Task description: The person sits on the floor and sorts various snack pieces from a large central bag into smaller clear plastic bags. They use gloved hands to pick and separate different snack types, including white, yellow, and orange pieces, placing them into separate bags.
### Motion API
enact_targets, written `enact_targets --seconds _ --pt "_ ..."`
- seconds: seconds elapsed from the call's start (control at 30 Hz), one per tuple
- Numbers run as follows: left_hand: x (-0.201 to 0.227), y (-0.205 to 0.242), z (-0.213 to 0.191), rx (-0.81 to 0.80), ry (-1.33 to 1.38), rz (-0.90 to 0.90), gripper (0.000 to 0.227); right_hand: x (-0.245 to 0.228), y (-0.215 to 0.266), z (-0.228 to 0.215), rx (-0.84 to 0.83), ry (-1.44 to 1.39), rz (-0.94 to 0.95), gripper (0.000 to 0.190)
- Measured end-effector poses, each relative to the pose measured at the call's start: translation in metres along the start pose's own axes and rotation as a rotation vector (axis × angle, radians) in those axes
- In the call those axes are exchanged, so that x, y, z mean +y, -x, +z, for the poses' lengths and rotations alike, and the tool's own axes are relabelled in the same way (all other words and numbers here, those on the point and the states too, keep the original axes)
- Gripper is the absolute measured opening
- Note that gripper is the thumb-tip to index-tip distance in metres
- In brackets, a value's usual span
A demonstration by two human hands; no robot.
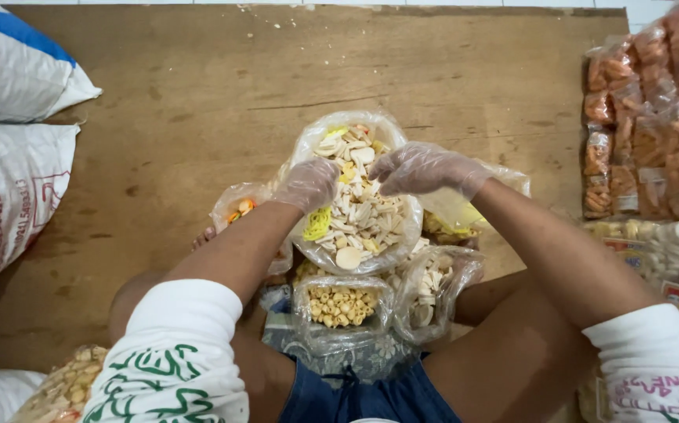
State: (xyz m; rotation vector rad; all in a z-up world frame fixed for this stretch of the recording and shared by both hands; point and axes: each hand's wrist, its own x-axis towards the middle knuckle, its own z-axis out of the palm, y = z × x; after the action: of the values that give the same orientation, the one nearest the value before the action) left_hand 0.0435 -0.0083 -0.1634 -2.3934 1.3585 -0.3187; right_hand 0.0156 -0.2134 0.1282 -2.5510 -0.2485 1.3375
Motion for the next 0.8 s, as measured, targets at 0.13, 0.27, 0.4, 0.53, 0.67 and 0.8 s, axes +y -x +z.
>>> enact_targets --seconds 0.13,0.27,0.4,0.53,0.67,0.8 --pt "-0.012 -0.003 -0.018 0.166 0.165 -0.092 0.022 0.007 0.002 -0.002 -0.001 -0.004 -0.017 0.054" --pt "-0.035 -0.041 -0.077 0.151 0.397 0.026 0.028 0.009 0.007 0.002 0.127 -0.250 -0.022 0.053" --pt "-0.058 -0.064 -0.151 -0.270 1.120 -0.357 0.046 0.026 0.001 0.010 0.207 -0.388 -0.058 0.056" --pt "-0.057 -0.086 -0.174 -0.415 0.999 -0.343 0.022 0.068 -0.013 0.015 0.361 -0.603 -0.073 0.043" --pt "-0.058 -0.072 -0.182 -0.162 1.599 -0.412 0.032 0.064 0.042 0.001 0.263 -0.311 0.084 0.038" --pt "-0.071 -0.069 -0.166 -0.349 1.252 -0.590 0.032 0.121 0.045 0.007 0.124 -0.084 0.192 0.057"
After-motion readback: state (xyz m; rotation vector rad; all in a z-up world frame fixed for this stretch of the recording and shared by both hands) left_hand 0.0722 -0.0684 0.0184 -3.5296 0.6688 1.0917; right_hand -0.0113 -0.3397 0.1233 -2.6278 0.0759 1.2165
